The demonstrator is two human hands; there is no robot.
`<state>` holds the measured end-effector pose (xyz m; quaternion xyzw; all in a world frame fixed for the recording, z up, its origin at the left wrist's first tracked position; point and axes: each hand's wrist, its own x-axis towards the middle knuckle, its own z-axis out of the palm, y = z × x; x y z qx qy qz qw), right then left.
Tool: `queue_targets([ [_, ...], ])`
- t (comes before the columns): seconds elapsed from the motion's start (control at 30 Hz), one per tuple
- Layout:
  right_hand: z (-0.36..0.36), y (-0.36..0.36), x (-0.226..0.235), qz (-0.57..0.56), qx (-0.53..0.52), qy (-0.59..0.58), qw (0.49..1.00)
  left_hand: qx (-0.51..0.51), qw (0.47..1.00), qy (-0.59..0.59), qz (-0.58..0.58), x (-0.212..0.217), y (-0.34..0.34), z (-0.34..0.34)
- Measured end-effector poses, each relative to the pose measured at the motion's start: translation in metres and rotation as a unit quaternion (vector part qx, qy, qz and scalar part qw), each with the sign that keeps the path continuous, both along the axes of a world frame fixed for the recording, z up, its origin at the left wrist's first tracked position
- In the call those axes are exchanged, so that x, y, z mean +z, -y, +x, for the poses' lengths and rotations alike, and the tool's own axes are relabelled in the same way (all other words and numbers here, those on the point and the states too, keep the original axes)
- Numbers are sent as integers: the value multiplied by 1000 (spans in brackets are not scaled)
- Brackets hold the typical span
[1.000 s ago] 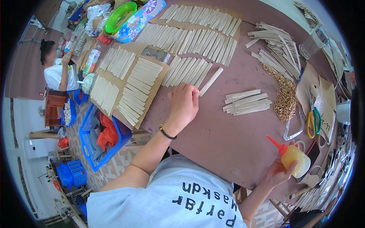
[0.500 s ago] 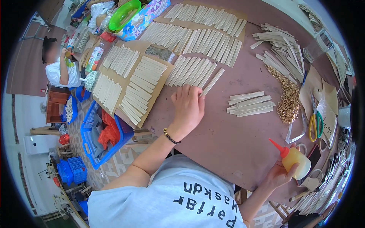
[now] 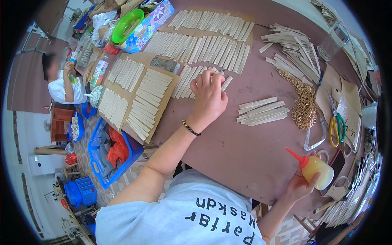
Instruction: The person applies glue from a yellow bottle onto thin wooden sticks and joins them together on a workbench. The person repeatedly picks up sticks, applies adhesive, and places them into a growing stack of assembled pieces.
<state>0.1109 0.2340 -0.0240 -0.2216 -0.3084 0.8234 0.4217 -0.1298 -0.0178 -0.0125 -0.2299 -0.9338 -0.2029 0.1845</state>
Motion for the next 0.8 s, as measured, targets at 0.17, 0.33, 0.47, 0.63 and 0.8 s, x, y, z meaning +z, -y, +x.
queue_targets([
  [0.17, 0, 0, 0, -13, -7, 2, 1000, 8, 1000, -2, -3, -1, 1, -8],
  [0.33, -1, 1, 2, -11, -7, 9, 1000, 15, 1000, -2, -11, -3, 2, -9],
  [0.47, -1, 1, 2, -8, -4, 8, 1000, 21, 1000, -9, -9, -4, 4, -11],
  [0.63, -2, 2, 2, -5, -6, 12, 1000, 17, 1000, -15, -8, -4, 6, -11],
  [0.8, -2, 2, 2, -4, -13, 22, 1000, -4, 1000, -10, 6, 5, -1, 0],
])
